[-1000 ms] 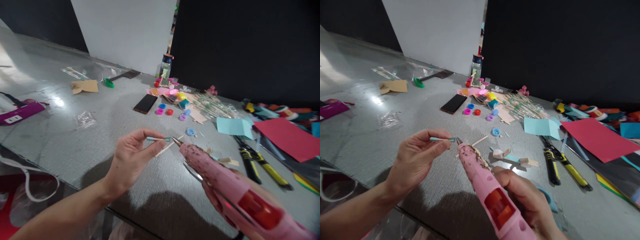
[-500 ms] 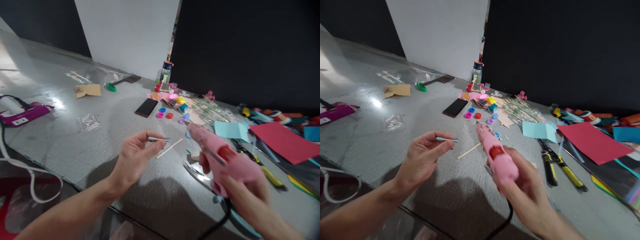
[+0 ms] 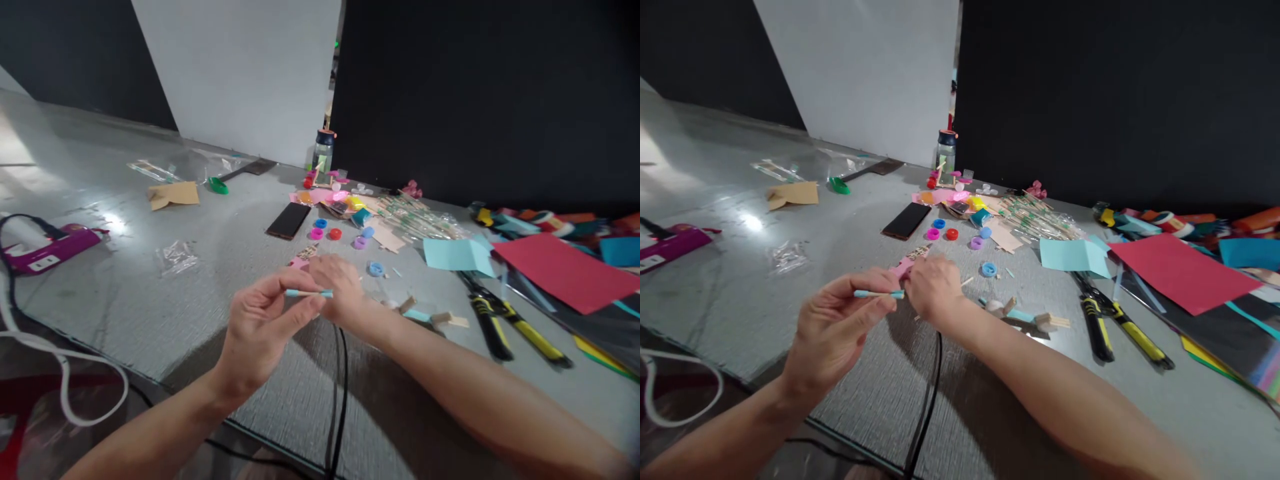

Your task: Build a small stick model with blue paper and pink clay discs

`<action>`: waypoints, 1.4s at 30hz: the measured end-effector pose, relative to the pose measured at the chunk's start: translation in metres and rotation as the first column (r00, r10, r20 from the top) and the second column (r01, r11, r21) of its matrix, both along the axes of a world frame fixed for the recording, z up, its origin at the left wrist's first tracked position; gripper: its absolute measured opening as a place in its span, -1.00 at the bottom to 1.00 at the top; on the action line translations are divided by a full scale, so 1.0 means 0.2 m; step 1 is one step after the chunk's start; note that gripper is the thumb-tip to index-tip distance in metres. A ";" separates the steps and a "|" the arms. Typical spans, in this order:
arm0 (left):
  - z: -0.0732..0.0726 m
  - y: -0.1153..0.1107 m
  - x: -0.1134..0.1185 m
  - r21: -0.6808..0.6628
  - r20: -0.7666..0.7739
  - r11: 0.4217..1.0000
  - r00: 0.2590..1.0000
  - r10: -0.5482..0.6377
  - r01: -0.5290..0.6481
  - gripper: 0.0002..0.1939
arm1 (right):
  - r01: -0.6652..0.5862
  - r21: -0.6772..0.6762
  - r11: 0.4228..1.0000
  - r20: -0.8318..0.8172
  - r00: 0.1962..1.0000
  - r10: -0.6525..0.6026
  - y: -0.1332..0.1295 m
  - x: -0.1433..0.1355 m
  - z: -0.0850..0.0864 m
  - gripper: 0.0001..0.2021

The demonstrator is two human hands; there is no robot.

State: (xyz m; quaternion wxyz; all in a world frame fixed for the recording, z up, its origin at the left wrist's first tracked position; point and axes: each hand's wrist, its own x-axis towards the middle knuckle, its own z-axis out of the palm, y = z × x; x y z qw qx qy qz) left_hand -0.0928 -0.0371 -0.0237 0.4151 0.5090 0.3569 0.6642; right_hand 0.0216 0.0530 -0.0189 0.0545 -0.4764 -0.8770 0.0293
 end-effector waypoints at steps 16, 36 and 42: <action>0.01 0.00 0.06 -0.096 -0.058 0.994 0.996 -0.064 0.059 -0.93 | -0.368 -0.195 0.909 -0.917 0.396 -0.036 -0.30 0.41 0.05 -0.91; 0.02 -0.01 0.33 -0.239 0.055 0.915 0.945 -0.321 0.325 -0.96 | -0.279 -0.226 0.933 -0.974 0.077 -0.213 -0.45 0.62 0.04 -0.91; 0.04 0.00 0.39 -0.270 0.035 0.904 0.942 -0.335 0.331 -0.94 | -0.265 -0.207 0.942 -0.978 0.088 -0.190 -0.45 0.68 0.02 -0.89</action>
